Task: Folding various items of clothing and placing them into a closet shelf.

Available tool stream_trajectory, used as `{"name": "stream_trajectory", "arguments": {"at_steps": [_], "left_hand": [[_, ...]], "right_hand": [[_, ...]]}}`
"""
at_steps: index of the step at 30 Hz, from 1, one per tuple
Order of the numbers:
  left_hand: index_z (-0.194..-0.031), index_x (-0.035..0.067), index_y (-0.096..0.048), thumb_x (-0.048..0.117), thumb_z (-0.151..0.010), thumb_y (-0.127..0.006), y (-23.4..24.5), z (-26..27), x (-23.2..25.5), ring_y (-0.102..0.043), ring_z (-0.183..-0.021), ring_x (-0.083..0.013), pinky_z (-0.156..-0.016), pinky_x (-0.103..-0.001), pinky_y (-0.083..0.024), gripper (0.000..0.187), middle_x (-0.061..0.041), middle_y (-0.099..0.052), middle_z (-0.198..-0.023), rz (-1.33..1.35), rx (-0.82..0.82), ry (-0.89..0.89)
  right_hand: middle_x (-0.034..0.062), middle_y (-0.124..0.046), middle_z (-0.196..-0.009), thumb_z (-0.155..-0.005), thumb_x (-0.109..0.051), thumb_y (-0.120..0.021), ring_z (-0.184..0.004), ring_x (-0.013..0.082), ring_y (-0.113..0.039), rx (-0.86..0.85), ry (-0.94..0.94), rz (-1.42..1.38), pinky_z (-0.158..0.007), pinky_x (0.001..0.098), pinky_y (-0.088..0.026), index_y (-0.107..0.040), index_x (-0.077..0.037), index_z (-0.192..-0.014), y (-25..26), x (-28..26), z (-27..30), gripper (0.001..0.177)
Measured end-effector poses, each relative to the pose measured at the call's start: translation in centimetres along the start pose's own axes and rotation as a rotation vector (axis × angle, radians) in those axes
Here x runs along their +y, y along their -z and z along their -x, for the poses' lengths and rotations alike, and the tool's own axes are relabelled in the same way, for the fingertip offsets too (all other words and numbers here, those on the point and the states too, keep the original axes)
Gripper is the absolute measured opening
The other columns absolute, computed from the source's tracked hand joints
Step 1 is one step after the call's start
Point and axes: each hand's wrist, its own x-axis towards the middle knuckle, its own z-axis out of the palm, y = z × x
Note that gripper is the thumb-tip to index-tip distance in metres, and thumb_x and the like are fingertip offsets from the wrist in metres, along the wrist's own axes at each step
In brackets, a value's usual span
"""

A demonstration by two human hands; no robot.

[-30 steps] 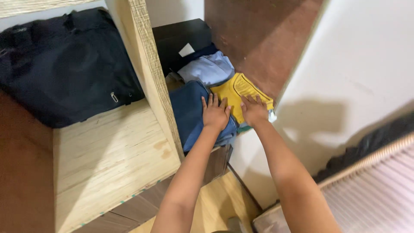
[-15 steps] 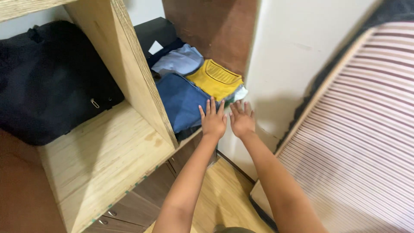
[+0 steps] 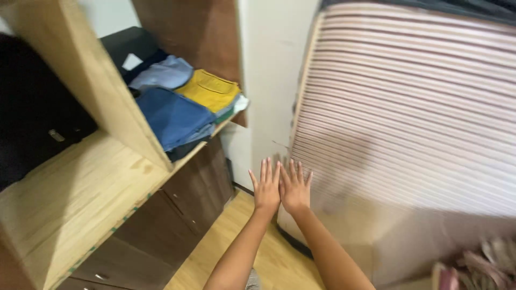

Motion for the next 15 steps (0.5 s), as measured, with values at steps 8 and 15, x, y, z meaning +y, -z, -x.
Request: {"name": "stream_trajectory", "arguments": {"at_steps": [8, 15], "left_hand": [[-0.161, 0.026, -0.027, 0.029, -0.095, -0.058, 2.4, 7.5, 5.3, -0.009, -0.157, -0.0332, -0.118, -0.073, -0.001, 0.073, -0.014, -0.012, -0.17, 0.133, -0.183, -0.171], [-0.163, 0.026, -0.02, 0.035, -0.1, -0.053, 1.5, 11.5, 9.2, -0.006, -0.156, -0.0356, -0.117, -0.074, 0.001, 0.071, -0.014, -0.007, -0.17, 0.206, -0.228, -0.266]], "right_hand": [[0.0089, -0.02, -0.168, -0.098, -0.03, -0.048, -0.155, 0.0329, -0.013, -0.105, -0.24, 0.036, -0.119, 0.0698, -0.009, -0.031, -0.028, -0.159, 2.9, 4.9, 12.4, 0.063], [0.0098, -0.016, -0.168, -0.098, -0.023, -0.049, -0.154, 0.0312, -0.013, -0.061, -0.444, 0.099, -0.12, 0.0583, -0.015, -0.023, -0.027, -0.161, 5.8, 7.7, 22.9, 0.068]]}}
